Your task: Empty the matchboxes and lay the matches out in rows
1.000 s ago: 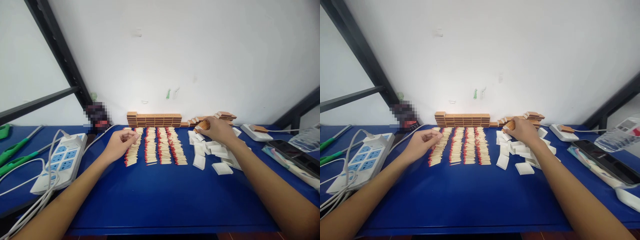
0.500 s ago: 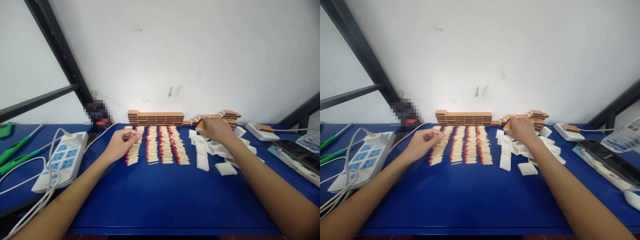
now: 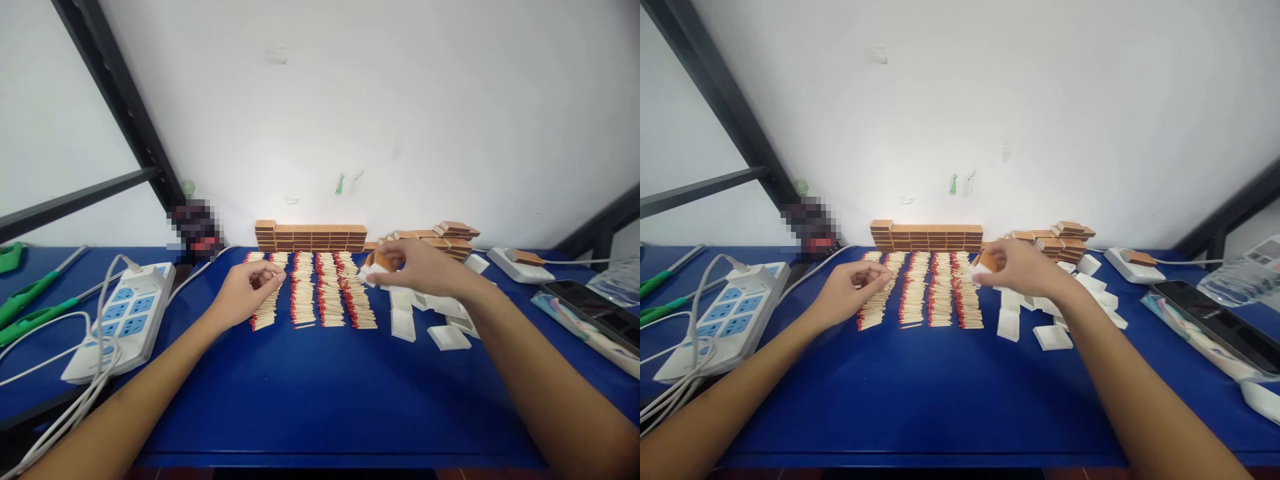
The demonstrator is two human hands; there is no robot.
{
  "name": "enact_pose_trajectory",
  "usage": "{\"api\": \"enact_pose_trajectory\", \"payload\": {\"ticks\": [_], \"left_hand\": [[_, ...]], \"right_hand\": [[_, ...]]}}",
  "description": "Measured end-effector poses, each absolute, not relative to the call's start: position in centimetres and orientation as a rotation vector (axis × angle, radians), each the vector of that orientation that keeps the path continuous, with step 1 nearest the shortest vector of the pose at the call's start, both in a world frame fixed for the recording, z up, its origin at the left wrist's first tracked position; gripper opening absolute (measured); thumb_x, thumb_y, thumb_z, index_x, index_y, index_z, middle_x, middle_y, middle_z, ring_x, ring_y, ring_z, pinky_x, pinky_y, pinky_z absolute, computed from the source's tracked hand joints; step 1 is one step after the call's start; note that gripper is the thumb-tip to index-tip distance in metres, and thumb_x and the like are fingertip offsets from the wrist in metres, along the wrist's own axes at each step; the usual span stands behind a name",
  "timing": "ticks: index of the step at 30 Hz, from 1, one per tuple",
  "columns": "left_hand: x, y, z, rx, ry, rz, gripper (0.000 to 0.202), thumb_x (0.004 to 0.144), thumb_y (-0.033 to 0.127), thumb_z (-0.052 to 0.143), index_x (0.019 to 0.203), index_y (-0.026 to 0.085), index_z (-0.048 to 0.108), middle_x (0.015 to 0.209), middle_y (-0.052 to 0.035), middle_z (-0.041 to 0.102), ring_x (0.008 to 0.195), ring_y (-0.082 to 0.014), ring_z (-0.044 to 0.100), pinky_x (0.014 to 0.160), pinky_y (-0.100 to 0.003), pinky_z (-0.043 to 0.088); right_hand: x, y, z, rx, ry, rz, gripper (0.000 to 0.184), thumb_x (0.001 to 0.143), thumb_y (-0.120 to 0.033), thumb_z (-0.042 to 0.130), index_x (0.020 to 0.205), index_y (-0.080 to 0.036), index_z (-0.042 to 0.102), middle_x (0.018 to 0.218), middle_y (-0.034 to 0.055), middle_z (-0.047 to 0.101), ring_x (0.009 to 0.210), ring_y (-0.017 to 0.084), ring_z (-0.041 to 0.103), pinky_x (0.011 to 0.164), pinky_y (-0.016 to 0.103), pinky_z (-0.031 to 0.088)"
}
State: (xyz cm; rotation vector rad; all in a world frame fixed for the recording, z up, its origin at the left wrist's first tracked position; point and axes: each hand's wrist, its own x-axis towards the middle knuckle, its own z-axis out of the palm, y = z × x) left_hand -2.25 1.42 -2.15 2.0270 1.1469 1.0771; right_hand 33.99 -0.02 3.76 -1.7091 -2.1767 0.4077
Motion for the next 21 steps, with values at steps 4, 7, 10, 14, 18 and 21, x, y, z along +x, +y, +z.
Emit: {"api": "enact_pose_trajectory", "payload": {"ticks": [4, 7, 10, 14, 18, 21], "left_hand": [[-2.4, 1.5, -2.0, 2.054, 1.157, 1.091, 0.033, 0.093, 0.049, 0.072, 0.094, 0.017, 0.077, 0.072, -0.0014, 0.067, 0.064, -0.0130, 0.056, 0.059, -0.025, 0.043], [-2.4, 1.4, -1.9, 2.073, 1.148, 1.104, 0.031, 0.093, 0.048, 0.071, 0.093, 0.017, 0.077, 0.072, -0.0013, 0.067, 0.064, -0.0132, 0.056, 0.059, -0.026, 0.043], [-2.3, 1.0, -1.8, 2.164, 1.158, 1.064, 0.032, 0.095, 0.049, 0.069, 0.096, 0.018, 0.078, 0.071, -0.0008, 0.067, 0.062, -0.0137, 0.057, 0.059, -0.027, 0.045], [-2.9, 0.4, -1.0, 2.555, 1.106, 0.788, 0.060, 0.079, 0.059, 0.084, 0.127, 0.023, 0.074, 0.109, -0.0075, 0.075, 0.101, -0.0261, 0.069, 0.091, -0.039, 0.056], [-4.2, 0.3, -0.3, 2.693, 1.157, 0.474, 0.125, 0.059, 0.075, 0.090, 0.164, 0.030, 0.040, 0.156, -0.0154, 0.049, 0.142, -0.0410, 0.049, 0.115, -0.054, 0.045], [-5.2, 0.6, -0.1, 2.700, 1.186, 0.383, 0.128, 0.060, 0.072, 0.091, 0.167, 0.033, 0.033, 0.160, -0.0155, 0.043, 0.146, -0.0433, 0.043, 0.118, -0.057, 0.042]], "right_hand": [[30.1, -3.6, 5.1, -1.474, -2.498, 0.810, 0.047, 0.078, -0.067, 0.079, 0.092, -0.022, 0.072, 0.084, 0.0041, 0.070, 0.071, 0.020, 0.061, 0.060, 0.031, 0.040], [27.9, -5.6, 4.6, -1.279, -2.611, 0.989, 0.049, 0.073, -0.061, 0.085, 0.101, -0.022, 0.075, 0.090, 0.0037, 0.073, 0.076, 0.020, 0.062, 0.062, 0.029, 0.042], [26.3, -6.5, 2.9, -1.149, -2.668, 1.079, 0.047, 0.074, -0.056, 0.087, 0.107, -0.024, 0.077, 0.091, 0.0025, 0.074, 0.077, 0.020, 0.063, 0.065, 0.029, 0.044], [25.8, -6.4, 1.2, -1.055, -2.643, 1.021, 0.057, 0.072, -0.051, 0.090, 0.120, -0.025, 0.075, 0.108, 0.0048, 0.075, 0.092, 0.023, 0.067, 0.077, 0.031, 0.050], [26.7, -5.7, 0.6, -1.052, -2.536, 1.036, 0.071, 0.069, -0.056, 0.092, 0.130, -0.027, 0.072, 0.120, 0.0058, 0.073, 0.094, 0.023, 0.067, 0.078, 0.032, 0.052], [26.8, -4.4, -0.3, -1.136, -2.342, 0.886, 0.034, 0.093, -0.053, 0.074, 0.112, -0.025, 0.076, 0.098, 0.0037, 0.073, 0.073, 0.016, 0.059, 0.066, 0.030, 0.046]]}}
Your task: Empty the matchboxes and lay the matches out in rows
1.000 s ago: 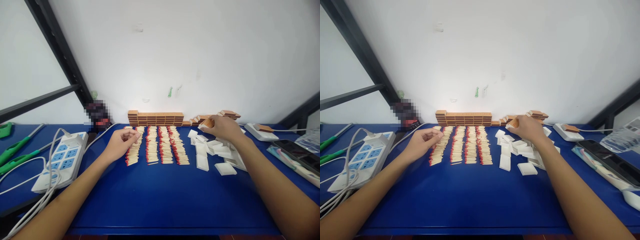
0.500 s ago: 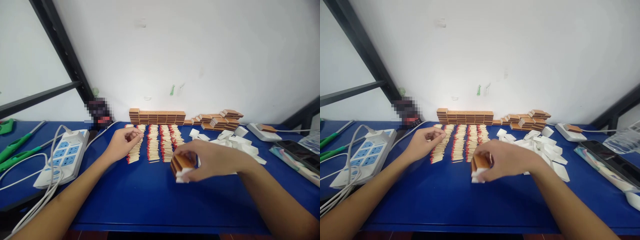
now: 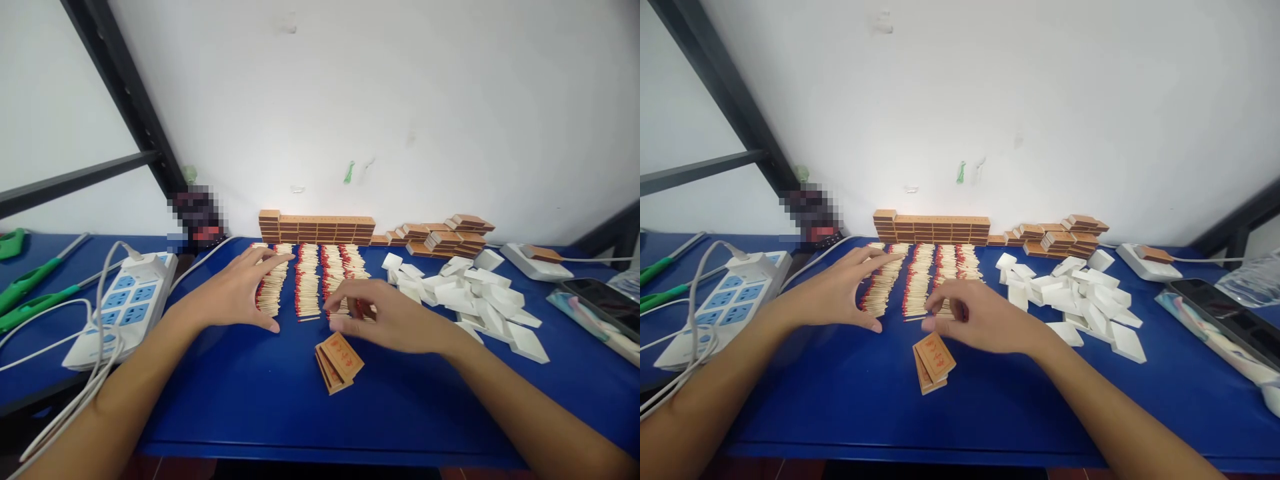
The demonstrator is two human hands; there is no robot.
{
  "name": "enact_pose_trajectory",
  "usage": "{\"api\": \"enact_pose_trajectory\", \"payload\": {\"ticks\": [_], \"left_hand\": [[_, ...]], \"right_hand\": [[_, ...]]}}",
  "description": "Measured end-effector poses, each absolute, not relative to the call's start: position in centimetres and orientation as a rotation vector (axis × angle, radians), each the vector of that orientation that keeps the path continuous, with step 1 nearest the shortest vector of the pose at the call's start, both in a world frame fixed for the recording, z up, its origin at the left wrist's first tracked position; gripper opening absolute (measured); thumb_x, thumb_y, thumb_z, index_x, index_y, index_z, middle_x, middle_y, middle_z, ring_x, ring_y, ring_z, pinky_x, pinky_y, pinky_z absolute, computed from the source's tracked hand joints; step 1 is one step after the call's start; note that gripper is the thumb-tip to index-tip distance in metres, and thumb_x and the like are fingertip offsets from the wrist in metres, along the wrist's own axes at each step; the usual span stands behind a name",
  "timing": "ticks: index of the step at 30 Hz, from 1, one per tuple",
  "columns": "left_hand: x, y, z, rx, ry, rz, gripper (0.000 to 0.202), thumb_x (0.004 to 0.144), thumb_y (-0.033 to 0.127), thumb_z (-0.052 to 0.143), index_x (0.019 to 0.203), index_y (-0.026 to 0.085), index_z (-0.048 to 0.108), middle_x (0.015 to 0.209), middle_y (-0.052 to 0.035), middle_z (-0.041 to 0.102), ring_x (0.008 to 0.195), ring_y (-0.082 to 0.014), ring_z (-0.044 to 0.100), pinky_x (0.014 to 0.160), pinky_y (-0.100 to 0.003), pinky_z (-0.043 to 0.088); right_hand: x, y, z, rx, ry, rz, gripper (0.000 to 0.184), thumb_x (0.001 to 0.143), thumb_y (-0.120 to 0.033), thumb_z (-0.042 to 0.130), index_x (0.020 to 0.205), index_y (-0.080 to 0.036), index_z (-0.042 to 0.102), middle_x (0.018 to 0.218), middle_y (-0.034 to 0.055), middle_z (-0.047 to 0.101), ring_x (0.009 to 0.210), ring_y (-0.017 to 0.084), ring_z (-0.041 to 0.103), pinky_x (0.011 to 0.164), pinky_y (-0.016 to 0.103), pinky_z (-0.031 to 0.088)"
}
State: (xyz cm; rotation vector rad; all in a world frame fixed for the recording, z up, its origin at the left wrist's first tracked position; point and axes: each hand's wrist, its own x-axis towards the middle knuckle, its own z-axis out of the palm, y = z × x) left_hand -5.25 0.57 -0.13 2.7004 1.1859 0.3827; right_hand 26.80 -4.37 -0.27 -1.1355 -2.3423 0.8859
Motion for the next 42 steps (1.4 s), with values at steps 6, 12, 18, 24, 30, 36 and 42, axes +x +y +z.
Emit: {"api": "enact_pose_trajectory", "payload": {"ticks": [6, 12, 18, 24, 30, 36, 42], "left_hand": [[-6.3, 1.0, -0.2, 2.714, 1.242, 0.348, 0.119, 0.064, 0.055, 0.095, 0.166, 0.033, 0.037, 0.159, -0.0145, 0.046, 0.148, -0.0433, 0.041, 0.120, -0.058, 0.040], [-6.2, 1.1, 0.0, 2.691, 1.228, 0.365, 0.111, 0.062, 0.050, 0.098, 0.159, 0.029, 0.047, 0.156, -0.0142, 0.050, 0.146, -0.0418, 0.044, 0.119, -0.055, 0.042], [-6.5, 1.3, 0.1, 2.699, 1.214, 0.395, 0.104, 0.062, 0.043, 0.099, 0.155, 0.029, 0.053, 0.148, -0.0125, 0.058, 0.139, -0.0406, 0.050, 0.114, -0.055, 0.045], [-5.9, 1.0, 0.2, 2.694, 1.155, 0.465, 0.098, 0.064, 0.054, 0.096, 0.150, 0.027, 0.059, 0.143, -0.0130, 0.062, 0.137, -0.0404, 0.052, 0.114, -0.055, 0.045], [-2.2, -1.1, 0.1, 2.624, 0.971, 0.663, 0.053, 0.080, 0.060, 0.084, 0.119, 0.024, 0.075, 0.110, -0.0079, 0.072, 0.107, -0.0284, 0.065, 0.094, -0.043, 0.054], [0.1, -2.4, -0.6, 2.594, 0.791, 0.935, 0.018, 0.089, 0.037, 0.077, 0.090, 0.021, 0.071, 0.076, -0.0002, 0.064, 0.075, -0.0176, 0.060, 0.073, -0.033, 0.047], [-0.1, -2.4, -0.3, 2.593, 0.800, 1.060, 0.014, 0.090, 0.034, 0.076, 0.094, 0.021, 0.072, 0.073, 0.0007, 0.063, 0.074, -0.0168, 0.060, 0.074, -0.033, 0.048]], "right_hand": [[25.3, -1.2, -2.3, -1.025, -2.419, 0.493, 0.025, 0.086, -0.037, 0.087, 0.099, -0.021, 0.073, 0.096, 0.0045, 0.067, 0.091, 0.021, 0.059, 0.080, 0.034, 0.046], [23.7, -0.5, -3.0, -0.922, -2.520, 0.514, 0.029, 0.079, -0.035, 0.093, 0.089, -0.020, 0.070, 0.094, 0.0040, 0.063, 0.094, 0.022, 0.058, 0.079, 0.032, 0.046], [23.0, -0.6, -4.0, -0.886, -2.471, 0.551, 0.017, 0.089, -0.026, 0.084, 0.085, -0.020, 0.069, 0.091, 0.0036, 0.064, 0.091, 0.019, 0.059, 0.078, 0.031, 0.046], [22.6, -0.7, -4.7, -0.882, -2.437, 0.557, 0.011, 0.092, -0.024, 0.075, 0.085, -0.020, 0.068, 0.090, 0.0052, 0.065, 0.088, 0.020, 0.059, 0.076, 0.032, 0.047], [24.5, -2.1, -1.5, -1.050, -2.329, 0.687, 0.019, 0.098, -0.034, 0.068, 0.087, -0.019, 0.071, 0.080, 0.0017, 0.063, 0.071, 0.014, 0.054, 0.066, 0.029, 0.042], [27.7, -4.7, 1.7, -0.959, -2.548, 1.169, 0.068, 0.070, -0.055, 0.093, 0.130, -0.030, 0.073, 0.111, 0.0032, 0.068, 0.087, 0.018, 0.058, 0.070, 0.028, 0.047], [27.0, -4.8, 0.6, -0.927, -2.514, 1.121, 0.039, 0.079, -0.041, 0.086, 0.113, -0.024, 0.076, 0.097, 0.0020, 0.066, 0.080, 0.016, 0.054, 0.068, 0.028, 0.045]]}}
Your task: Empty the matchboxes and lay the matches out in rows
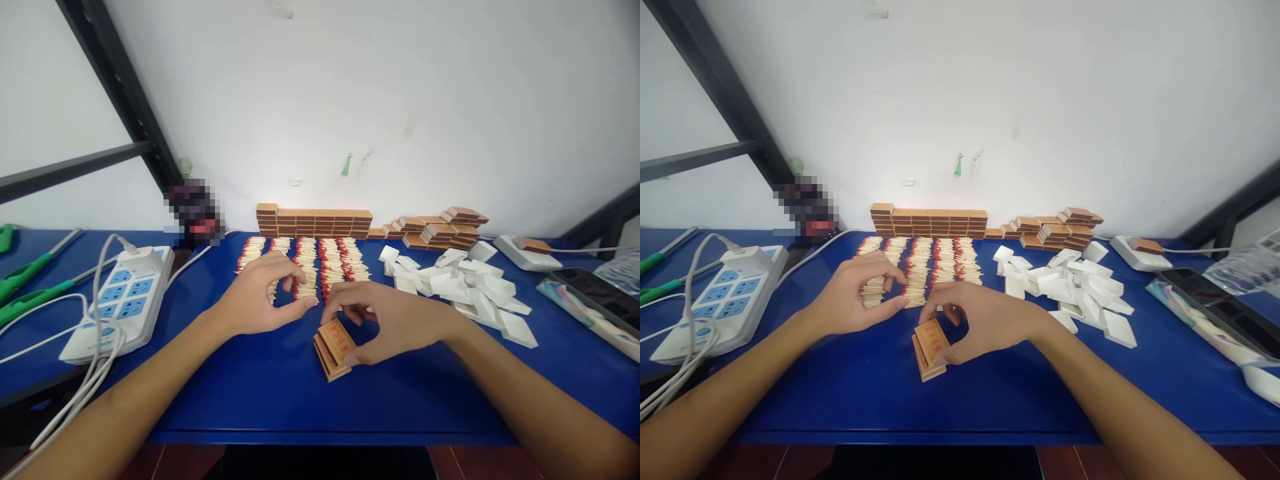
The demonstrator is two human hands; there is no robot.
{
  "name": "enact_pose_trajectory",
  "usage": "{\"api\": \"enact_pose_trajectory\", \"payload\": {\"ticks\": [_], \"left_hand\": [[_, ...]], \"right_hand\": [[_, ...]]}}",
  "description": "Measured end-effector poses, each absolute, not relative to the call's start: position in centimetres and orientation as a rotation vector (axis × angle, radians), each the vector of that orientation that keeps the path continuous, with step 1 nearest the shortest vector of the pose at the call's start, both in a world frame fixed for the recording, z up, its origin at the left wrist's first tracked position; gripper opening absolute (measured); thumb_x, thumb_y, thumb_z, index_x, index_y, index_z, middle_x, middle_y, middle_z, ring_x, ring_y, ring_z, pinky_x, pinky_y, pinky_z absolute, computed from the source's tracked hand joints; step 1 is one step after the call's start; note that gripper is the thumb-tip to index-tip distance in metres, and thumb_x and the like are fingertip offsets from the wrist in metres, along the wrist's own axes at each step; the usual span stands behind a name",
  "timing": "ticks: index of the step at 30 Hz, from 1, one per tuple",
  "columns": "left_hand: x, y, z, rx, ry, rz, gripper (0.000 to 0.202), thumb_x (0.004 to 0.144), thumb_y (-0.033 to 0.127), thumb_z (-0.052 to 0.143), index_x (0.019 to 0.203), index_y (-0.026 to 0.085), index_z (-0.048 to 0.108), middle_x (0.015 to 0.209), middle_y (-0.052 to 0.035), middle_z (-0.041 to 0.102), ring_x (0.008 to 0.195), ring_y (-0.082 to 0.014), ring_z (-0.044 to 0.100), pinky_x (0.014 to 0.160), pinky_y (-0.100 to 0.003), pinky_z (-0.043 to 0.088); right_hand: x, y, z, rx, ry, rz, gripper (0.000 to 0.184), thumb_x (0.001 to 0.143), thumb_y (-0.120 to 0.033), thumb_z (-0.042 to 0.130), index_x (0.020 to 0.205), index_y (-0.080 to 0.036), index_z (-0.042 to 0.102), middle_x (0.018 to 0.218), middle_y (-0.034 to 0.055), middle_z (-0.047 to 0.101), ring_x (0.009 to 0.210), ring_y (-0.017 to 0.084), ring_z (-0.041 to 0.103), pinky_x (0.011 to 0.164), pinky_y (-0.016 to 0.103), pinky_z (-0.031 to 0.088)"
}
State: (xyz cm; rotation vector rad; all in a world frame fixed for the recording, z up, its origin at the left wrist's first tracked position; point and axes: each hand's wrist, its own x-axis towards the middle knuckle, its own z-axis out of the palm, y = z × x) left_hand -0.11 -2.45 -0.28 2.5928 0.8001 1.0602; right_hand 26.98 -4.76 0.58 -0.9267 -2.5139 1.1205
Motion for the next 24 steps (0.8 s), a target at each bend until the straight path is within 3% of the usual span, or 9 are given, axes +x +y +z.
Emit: {"api": "enact_pose_trajectory", "payload": {"ticks": [2, 4, 10, 15, 24], "left_hand": [[0.1, -2.6, -0.5, 2.589, 0.799, 1.099, 0.015, 0.090, 0.033, 0.076, 0.098, 0.021, 0.072, 0.074, 0.0009, 0.064, 0.075, -0.0170, 0.062, 0.076, -0.033, 0.049], [0.4, -2.7, -0.8, 2.586, 0.800, 1.126, 0.017, 0.090, 0.032, 0.076, 0.102, 0.021, 0.071, 0.075, 0.0010, 0.065, 0.076, -0.0174, 0.063, 0.077, -0.033, 0.050], [0.6, -2.4, -1.6, 2.599, 0.854, 1.143, 0.014, 0.095, 0.030, 0.070, 0.106, 0.022, 0.072, 0.074, 0.0005, 0.067, 0.077, -0.0180, 0.064, 0.080, -0.034, 0.052], [0.2, -2.0, -1.3, 2.648, 0.853, 1.184, 0.013, 0.097, 0.031, 0.068, 0.105, 0.022, 0.073, 0.073, 0.0001, 0.067, 0.076, -0.0181, 0.065, 0.080, -0.034, 0.052], [0.3, -2.0, -1.4, 2.689, 0.860, 1.143, 0.013, 0.097, 0.029, 0.067, 0.101, 0.021, 0.076, 0.072, -0.0009, 0.068, 0.074, -0.0176, 0.065, 0.075, -0.033, 0.051]], "right_hand": [[26.9, -4.4, 0.3, -0.944, -2.432, 1.093, 0.029, 0.084, -0.041, 0.081, 0.105, -0.022, 0.075, 0.093, 0.0020, 0.066, 0.075, 0.015, 0.052, 0.065, 0.028, 0.044], [27.1, -4.2, 0.3, -0.976, -2.378, 1.067, 0.030, 0.086, -0.044, 0.080, 0.104, -0.021, 0.074, 0.094, 0.0022, 0.067, 0.073, 0.014, 0.050, 0.065, 0.028, 0.044], [28.9, -4.6, 2.0, -1.092, -2.554, 1.201, 0.064, 0.067, -0.056, 0.093, 0.121, -0.028, 0.073, 0.108, 0.0028, 0.069, 0.088, 0.020, 0.061, 0.069, 0.029, 0.049], [30.1, -5.2, 2.5, -1.277, -2.663, 1.273, 0.078, 0.056, -0.058, 0.098, 0.121, -0.026, 0.069, 0.108, 0.0033, 0.070, 0.088, 0.022, 0.065, 0.068, 0.031, 0.050], [29.4, -6.0, 1.4, -1.376, -2.758, 1.131, 0.054, 0.055, -0.047, 0.096, 0.096, -0.025, 0.071, 0.088, 0.0003, 0.067, 0.070, 0.019, 0.061, 0.052, 0.028, 0.037]]}}
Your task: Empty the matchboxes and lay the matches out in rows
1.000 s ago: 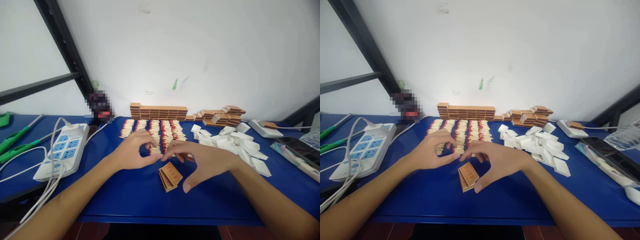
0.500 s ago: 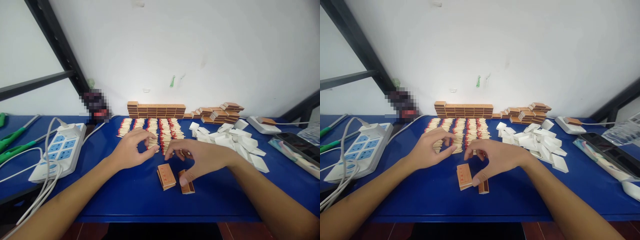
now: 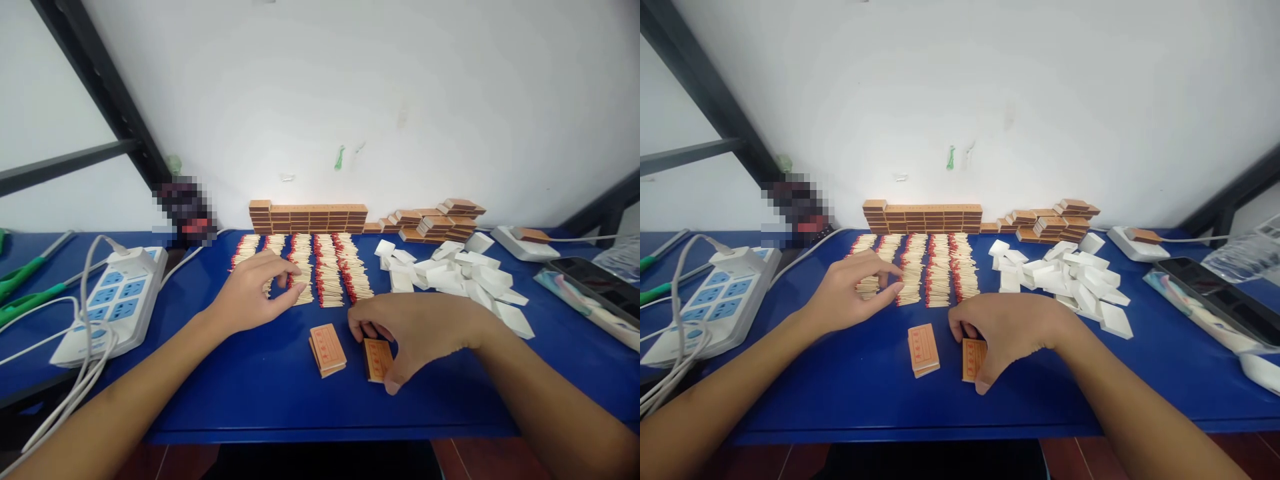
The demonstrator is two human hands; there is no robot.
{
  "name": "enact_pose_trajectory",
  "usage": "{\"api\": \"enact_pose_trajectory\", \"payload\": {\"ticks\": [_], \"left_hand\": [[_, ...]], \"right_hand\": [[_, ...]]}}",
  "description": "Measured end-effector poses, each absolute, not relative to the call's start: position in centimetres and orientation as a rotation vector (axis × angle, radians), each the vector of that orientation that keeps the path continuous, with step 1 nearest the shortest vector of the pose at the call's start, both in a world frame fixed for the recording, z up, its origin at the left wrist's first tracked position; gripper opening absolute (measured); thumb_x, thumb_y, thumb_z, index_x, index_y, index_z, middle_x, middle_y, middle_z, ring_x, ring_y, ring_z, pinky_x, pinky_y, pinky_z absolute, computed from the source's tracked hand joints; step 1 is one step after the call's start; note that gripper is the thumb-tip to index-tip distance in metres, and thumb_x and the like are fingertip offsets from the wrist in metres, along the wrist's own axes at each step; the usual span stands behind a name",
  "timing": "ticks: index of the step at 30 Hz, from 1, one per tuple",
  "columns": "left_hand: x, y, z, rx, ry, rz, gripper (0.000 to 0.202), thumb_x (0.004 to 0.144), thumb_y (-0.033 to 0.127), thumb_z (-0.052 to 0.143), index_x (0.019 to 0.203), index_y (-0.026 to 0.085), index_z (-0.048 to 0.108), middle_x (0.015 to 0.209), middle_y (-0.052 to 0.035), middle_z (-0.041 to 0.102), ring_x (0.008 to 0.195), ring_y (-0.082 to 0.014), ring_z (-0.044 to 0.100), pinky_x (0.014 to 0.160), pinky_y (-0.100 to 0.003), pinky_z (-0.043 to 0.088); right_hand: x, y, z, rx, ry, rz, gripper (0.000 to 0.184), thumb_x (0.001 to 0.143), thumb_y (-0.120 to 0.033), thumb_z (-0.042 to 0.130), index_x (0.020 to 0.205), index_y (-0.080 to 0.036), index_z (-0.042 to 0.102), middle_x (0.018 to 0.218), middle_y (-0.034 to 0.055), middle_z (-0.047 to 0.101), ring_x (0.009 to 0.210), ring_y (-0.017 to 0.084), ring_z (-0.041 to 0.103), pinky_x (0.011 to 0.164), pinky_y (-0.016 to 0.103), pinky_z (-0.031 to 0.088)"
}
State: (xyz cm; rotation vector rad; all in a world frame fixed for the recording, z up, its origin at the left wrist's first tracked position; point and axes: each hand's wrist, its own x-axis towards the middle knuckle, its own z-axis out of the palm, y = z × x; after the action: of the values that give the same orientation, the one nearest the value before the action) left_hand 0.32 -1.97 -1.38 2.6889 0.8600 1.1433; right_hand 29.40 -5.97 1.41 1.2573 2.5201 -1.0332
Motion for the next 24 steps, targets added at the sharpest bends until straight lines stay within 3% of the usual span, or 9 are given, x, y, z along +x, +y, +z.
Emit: {"api": "enact_pose_trajectory", "payload": {"ticks": [5, 9, 11, 14, 17, 20, 24], "left_hand": [[0.3, -1.9, -1.4, 2.696, 0.857, 1.145, 0.013, 0.097, 0.029, 0.067, 0.099, 0.021, 0.076, 0.071, -0.0011, 0.069, 0.073, -0.0173, 0.065, 0.074, -0.033, 0.052], [0.2, -1.9, -1.4, 2.700, 0.850, 1.159, 0.011, 0.097, 0.028, 0.067, 0.098, 0.020, 0.076, 0.070, -0.0006, 0.067, 0.072, -0.0170, 0.064, 0.074, -0.032, 0.051], [0.1, -1.8, -1.4, 2.703, 0.851, 1.152, 0.012, 0.097, 0.028, 0.067, 0.098, 0.020, 0.075, 0.070, -0.0005, 0.067, 0.072, -0.0170, 0.064, 0.073, -0.032, 0.051], [0.0, -1.8, -1.5, 2.711, 0.855, 1.137, 0.012, 0.098, 0.029, 0.066, 0.099, 0.021, 0.075, 0.071, -0.0007, 0.067, 0.073, -0.0173, 0.064, 0.074, -0.032, 0.051], [0.0, -1.7, -1.5, 2.723, 0.865, 1.129, 0.012, 0.098, 0.030, 0.066, 0.099, 0.021, 0.075, 0.071, -0.0008, 0.067, 0.072, -0.0175, 0.064, 0.073, -0.033, 0.051], [-0.1, -1.6, -1.5, 2.734, 0.857, 1.131, 0.013, 0.098, 0.030, 0.066, 0.099, 0.021, 0.075, 0.070, -0.0006, 0.066, 0.071, -0.0170, 0.063, 0.072, -0.032, 0.050], [-0.2, -1.4, -1.6, 2.758, 0.855, 1.128, 0.013, 0.099, 0.028, 0.066, 0.096, 0.020, 0.075, 0.069, -0.0002, 0.066, 0.069, -0.0164, 0.062, 0.071, -0.032, 0.049]], "right_hand": [[30.0, -5.7, 1.9, 1.329, 2.538, -1.035, 0.051, 0.058, -0.052, 0.094, 0.094, -0.026, 0.071, 0.082, -0.0002, 0.069, 0.065, 0.019, 0.062, 0.050, 0.028, 0.037], [32.5, -3.7, 1.9, 1.617, 2.593, -0.760, 0.038, 0.087, -0.063, 0.071, 0.087, -0.024, 0.069, 0.081, 0.0043, 0.069, 0.069, 0.021, 0.062, 0.056, 0.031, 0.039], [34.3, -2.2, 1.4, 1.790, 2.647, -0.438, 0.035, 0.091, -0.059, 0.067, 0.095, -0.024, 0.070, 0.089, 0.0068, 0.070, 0.076, 0.024, 0.063, 0.062, 0.033, 0.043], [36.1, 0.1, -0.3, 1.911, 2.719, 0.002, 0.034, 0.094, -0.050, 0.063, 0.112, -0.021, 0.070, 0.112, 0.0139, 0.071, 0.102, 0.032, 0.065, 0.083, 0.041, 0.050], [35.8, 1.4, -2.2, 1.979, 2.625, 0.342, 0.035, 0.104, -0.038, 0.047, 0.116, -0.015, 0.071, 0.122, 0.0195, 0.071, 0.118, 0.036, 0.062, 0.099, 0.048, 0.046], [34.8, 1.8, -3.4, 1.976, 2.491, 0.382, 0.040, 0.109, -0.034, 0.038, 0.119, -0.012, 0.071, 0.120, 0.0211, 0.071, 0.118, 0.037, 0.063, 0.098, 0.048, 0.046], [35.5, 1.8, -3.3, 1.973, 2.354, 0.391, 0.030, 0.104, -0.029, 0.051, 0.120, -0.010, 0.070, 0.116, 0.0210, 0.071, 0.116, 0.037, 0.063, 0.091, 0.044, 0.048]]}}
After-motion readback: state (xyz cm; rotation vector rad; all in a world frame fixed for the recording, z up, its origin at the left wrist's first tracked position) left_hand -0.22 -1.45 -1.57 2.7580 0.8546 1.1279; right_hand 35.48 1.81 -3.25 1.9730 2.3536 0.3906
